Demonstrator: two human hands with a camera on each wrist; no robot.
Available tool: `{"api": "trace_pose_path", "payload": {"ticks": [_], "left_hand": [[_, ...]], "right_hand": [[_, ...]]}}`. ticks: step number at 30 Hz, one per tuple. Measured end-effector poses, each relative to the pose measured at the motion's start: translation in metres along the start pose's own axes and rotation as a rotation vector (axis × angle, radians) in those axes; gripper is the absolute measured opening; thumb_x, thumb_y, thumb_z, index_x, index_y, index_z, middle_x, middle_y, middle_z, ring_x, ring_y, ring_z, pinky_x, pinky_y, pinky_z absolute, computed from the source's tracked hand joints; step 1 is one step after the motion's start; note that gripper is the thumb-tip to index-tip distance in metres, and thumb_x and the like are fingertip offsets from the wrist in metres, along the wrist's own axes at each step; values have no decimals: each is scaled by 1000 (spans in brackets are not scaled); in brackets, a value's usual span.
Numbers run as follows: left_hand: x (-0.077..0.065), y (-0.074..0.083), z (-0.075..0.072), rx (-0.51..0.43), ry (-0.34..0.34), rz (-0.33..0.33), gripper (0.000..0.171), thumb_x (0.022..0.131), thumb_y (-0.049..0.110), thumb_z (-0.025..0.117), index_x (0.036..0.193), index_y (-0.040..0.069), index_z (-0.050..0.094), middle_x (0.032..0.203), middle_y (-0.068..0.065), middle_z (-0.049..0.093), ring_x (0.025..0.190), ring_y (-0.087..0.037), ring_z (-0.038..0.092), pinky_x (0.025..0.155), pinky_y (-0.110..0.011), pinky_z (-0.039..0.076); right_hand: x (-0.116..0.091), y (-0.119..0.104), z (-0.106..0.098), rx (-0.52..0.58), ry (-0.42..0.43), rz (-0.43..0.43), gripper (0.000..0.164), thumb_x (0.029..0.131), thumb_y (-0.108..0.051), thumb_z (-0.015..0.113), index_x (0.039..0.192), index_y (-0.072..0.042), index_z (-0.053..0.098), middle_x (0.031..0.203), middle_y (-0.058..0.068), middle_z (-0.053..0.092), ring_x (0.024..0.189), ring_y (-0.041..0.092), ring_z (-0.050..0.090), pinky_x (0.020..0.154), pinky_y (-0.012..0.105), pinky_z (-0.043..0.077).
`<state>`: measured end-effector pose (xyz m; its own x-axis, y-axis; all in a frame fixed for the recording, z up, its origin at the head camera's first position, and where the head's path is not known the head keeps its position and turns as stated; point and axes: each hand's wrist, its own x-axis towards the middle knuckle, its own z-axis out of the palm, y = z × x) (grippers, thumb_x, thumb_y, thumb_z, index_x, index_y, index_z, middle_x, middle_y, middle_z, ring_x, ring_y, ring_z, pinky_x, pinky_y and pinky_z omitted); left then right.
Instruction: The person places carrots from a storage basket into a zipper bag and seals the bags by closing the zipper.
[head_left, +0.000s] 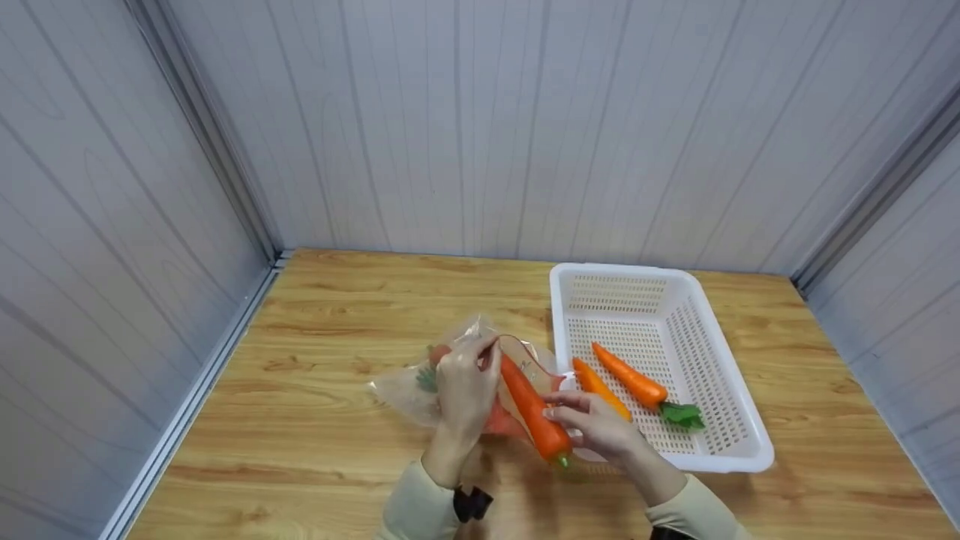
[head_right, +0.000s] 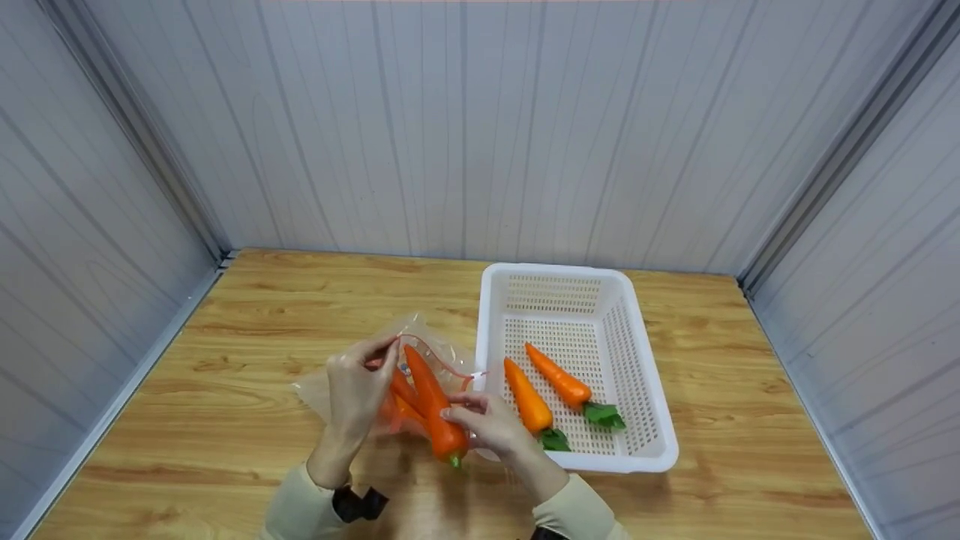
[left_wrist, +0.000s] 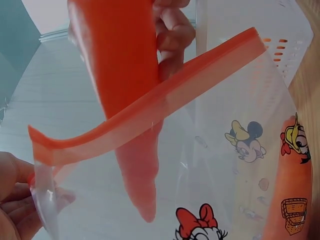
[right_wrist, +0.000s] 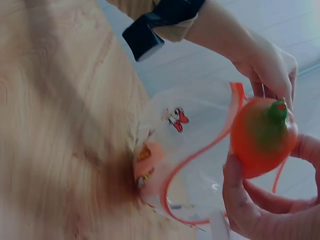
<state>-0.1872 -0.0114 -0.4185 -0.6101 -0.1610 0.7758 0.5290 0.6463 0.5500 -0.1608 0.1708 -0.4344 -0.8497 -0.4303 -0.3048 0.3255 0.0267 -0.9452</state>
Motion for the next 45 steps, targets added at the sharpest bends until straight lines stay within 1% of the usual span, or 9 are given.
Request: {"api": "trace_pose_path", "payload": {"ticks": [6,14,18,21,25,30,37,41,45], "left_hand": [[1,2,-2,15,-21,-9,11,72,-3,67,82,-1,69,75,-9,66,65,-15,63,59,-24,51],[2,2,-3,-4,-31,-13,12,74,-3,66,85,0,69,79,-9,66,68,-15,63,61,-22,51],[4,3,-5,-21,-37,-13,13,74,-2,66,86,0,69,80,-9,67,67,-15,63,60,-22,51],[4,3,-5,-2,-24,6,11,74,-2,67,84,0,69,78,-8,67,64,-14,63,59,-23,51],[4,3,-4,20,10,45,8,72,-3,66,80,0,69,74,-7,66,60,-14,61,56,-23,51],[6,3,-3,31,36,65,6,73,-1,67,78,1,69,70,-7,65,60,-12,60,54,-23,49],[8,2,-3,49,25,69,6,73,0,67,78,2,69,69,-6,65,58,-11,59,53,-23,48],[10,3,-3,63,18,70,5,72,0,68,77,1,69,68,-6,64,56,-12,58,53,-24,48],[10,3,-3,61,15,65,6,72,-1,68,77,1,69,68,-6,65,57,-13,59,53,-25,49]], "right_hand": [[6,-2,13,111,16,-49,51,88,-16,54,126,14,36,107,13,55,93,20,56,83,36,46],[16,-10,20,120,27,-76,50,91,-20,49,124,15,35,106,15,57,93,20,57,82,34,46],[25,-15,23,121,51,-55,48,92,-21,48,124,13,38,109,15,56,94,20,56,83,36,46],[33,-17,26,125,91,-62,44,92,-19,47,121,13,41,106,13,58,92,19,57,81,35,47],[44,-17,31,162,148,-110,35,92,-11,43,115,15,42,98,11,59,85,18,59,78,34,48],[53,-16,33,222,180,-125,36,94,-8,38,120,17,37,99,14,59,86,21,60,81,34,47],[46,-15,30,90,133,-123,41,93,-11,43,124,15,36,115,23,51,93,24,57,80,36,47],[38,-17,25,10,79,-135,46,91,-15,48,126,13,36,122,25,45,99,29,54,78,38,48],[30,-21,19,-40,30,-153,48,91,-18,50,127,11,38,124,24,45,102,29,53,79,39,48]]}}
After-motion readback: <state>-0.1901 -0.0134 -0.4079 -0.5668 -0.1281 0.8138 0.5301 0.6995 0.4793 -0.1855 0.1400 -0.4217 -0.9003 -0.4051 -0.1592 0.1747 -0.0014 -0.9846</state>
